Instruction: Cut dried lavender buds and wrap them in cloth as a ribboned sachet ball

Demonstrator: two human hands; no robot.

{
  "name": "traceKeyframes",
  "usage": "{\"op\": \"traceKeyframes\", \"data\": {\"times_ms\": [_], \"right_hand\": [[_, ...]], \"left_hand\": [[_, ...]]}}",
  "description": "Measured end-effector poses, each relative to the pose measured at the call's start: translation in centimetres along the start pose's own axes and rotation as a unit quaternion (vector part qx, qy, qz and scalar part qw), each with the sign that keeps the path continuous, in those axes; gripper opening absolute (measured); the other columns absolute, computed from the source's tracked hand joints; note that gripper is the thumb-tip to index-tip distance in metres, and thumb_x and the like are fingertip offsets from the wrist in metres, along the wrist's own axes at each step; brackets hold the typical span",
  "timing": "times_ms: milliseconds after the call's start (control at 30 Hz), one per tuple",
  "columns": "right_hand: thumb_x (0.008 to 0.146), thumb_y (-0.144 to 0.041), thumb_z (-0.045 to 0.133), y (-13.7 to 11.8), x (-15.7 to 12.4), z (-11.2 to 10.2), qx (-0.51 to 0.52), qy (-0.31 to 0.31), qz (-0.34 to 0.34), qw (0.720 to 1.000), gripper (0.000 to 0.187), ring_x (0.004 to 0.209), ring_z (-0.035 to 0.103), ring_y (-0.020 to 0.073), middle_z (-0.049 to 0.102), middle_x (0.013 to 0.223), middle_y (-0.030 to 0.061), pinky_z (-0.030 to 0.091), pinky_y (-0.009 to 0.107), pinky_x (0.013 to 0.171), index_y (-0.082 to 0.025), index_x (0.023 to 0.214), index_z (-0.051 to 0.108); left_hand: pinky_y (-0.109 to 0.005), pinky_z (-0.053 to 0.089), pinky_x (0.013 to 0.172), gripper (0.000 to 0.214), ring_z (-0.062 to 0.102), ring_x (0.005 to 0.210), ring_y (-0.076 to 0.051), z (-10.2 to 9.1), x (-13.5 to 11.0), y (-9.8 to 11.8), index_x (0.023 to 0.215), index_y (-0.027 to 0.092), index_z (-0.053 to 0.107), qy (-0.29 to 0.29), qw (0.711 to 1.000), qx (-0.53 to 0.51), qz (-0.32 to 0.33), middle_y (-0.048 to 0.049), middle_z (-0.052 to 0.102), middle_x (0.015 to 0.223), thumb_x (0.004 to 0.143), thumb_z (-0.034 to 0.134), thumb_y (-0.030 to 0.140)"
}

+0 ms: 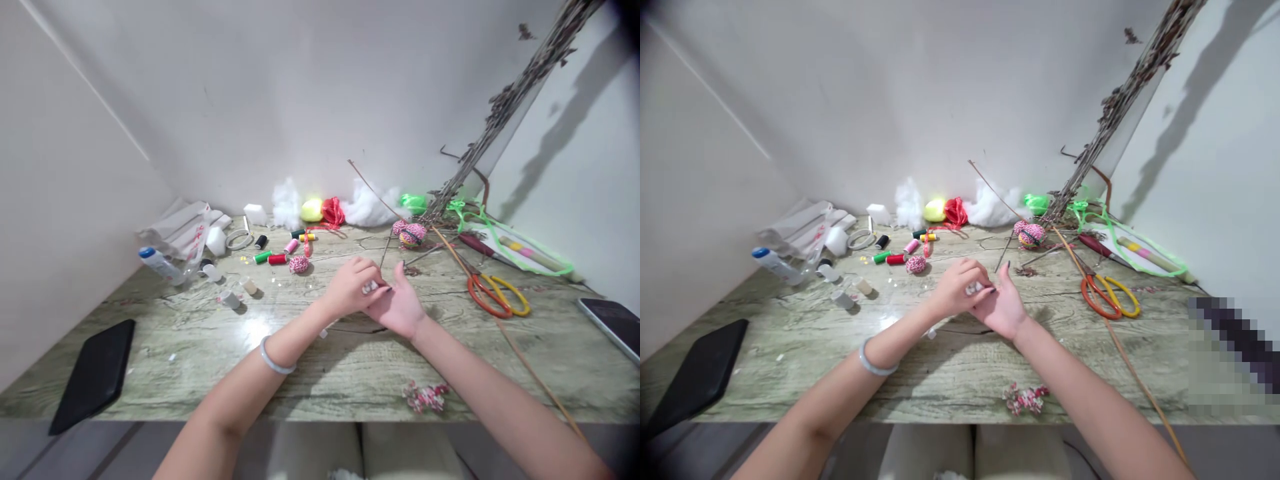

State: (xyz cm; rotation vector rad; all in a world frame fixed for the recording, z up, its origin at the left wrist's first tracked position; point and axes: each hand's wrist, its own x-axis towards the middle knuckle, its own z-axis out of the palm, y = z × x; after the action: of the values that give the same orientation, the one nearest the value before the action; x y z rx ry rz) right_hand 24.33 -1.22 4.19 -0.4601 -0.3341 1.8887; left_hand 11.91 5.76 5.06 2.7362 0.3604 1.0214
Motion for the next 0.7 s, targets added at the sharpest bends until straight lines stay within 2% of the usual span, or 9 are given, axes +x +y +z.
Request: {"op": "traceKeyframes", "data": {"times_ms": [100,233,300,400,500,600,700], "right_hand": [[0.085,-0.075,0.016,-0.2,-0.3,0.0,0.000,-0.020,-0.003,1.000,0.075,0.088,0.065,0.0181,0.070,0.091,0.0070,0.050,0.035,0.083,-0.018,0.091,0.063],[0.086,-0.074,0.018,0.0,-0.5,-0.1,0.006,-0.013,-0.011,1.000,0.071,0.082,0.065,0.0165,0.071,0.089,0.0058,0.051,0.033,0.079,-0.019,0.086,0.064],[0.088,-0.071,0.021,0.3,-0.4,-0.3,0.005,0.003,-0.008,1.000,0.068,0.084,0.066,0.0174,0.071,0.090,0.0057,0.051,0.036,0.081,-0.020,0.090,0.064],[0.088,-0.068,0.030,0.7,0.0,-0.8,-0.009,0.007,-0.003,1.000,0.059,0.098,0.064,0.0204,0.070,0.103,0.0067,0.048,0.044,0.088,-0.022,0.106,0.063],[0.086,-0.063,0.040,0.8,0.1,-1.4,-0.021,0.004,-0.023,1.000,0.054,0.111,0.059,0.0223,0.064,0.119,0.0081,0.045,0.048,0.093,-0.025,0.120,0.057],[0.086,-0.056,0.042,1.0,0.0,-1.0,-0.026,0.021,-0.023,0.999,0.049,0.112,0.058,0.0217,0.065,0.117,0.0071,0.046,0.046,0.094,-0.026,0.122,0.056],[0.089,-0.046,0.037,2.5,0.7,0.9,-0.054,0.100,-0.043,0.993,0.042,0.111,0.060,0.0215,0.067,0.111,0.0069,0.048,0.046,0.093,-0.026,0.121,0.056]], "left_hand": [[-0.030,0.044,0.081,0.018,0.057,0.086,-0.016,-0.3,0.1,-0.1,0.076,0.018,0.055,0.029,0.999,-0.020,-0.008,-0.0054,0.066,0.091,0.089,0.053,0.029],[-0.031,0.044,0.073,0.020,0.052,0.074,-0.016,-0.5,0.5,0.1,0.072,0.018,0.051,0.056,0.998,-0.001,-0.032,-0.0035,0.063,0.077,0.089,0.050,0.028],[-0.032,0.044,0.074,0.019,0.051,0.073,-0.016,-0.1,0.7,0.6,0.072,0.018,0.051,0.038,0.999,0.022,-0.029,-0.0038,0.062,0.076,0.089,0.049,0.027],[-0.035,0.045,0.077,0.019,0.052,0.075,-0.018,0.9,0.7,1.8,0.073,0.017,0.054,-0.034,0.998,0.060,-0.001,-0.0053,0.061,0.076,0.089,0.047,0.026],[-0.037,0.047,0.082,0.014,0.054,0.086,-0.022,1.7,0.7,2.8,0.090,0.014,0.058,-0.054,0.996,0.072,-0.011,-0.0102,0.061,0.091,0.086,0.045,0.019],[-0.038,0.047,0.090,0.032,0.054,0.102,-0.023,2.2,0.3,3.0,0.111,0.010,0.053,-0.033,0.997,0.056,-0.028,-0.0141,0.058,0.112,0.081,0.044,0.012],[-0.040,0.045,0.095,0.030,0.054,0.103,-0.023,2.6,-0.1,2.7,0.110,0.009,0.057,-0.026,0.996,0.082,-0.006,-0.0141,0.060,0.113,0.083,0.043,0.013]]}}
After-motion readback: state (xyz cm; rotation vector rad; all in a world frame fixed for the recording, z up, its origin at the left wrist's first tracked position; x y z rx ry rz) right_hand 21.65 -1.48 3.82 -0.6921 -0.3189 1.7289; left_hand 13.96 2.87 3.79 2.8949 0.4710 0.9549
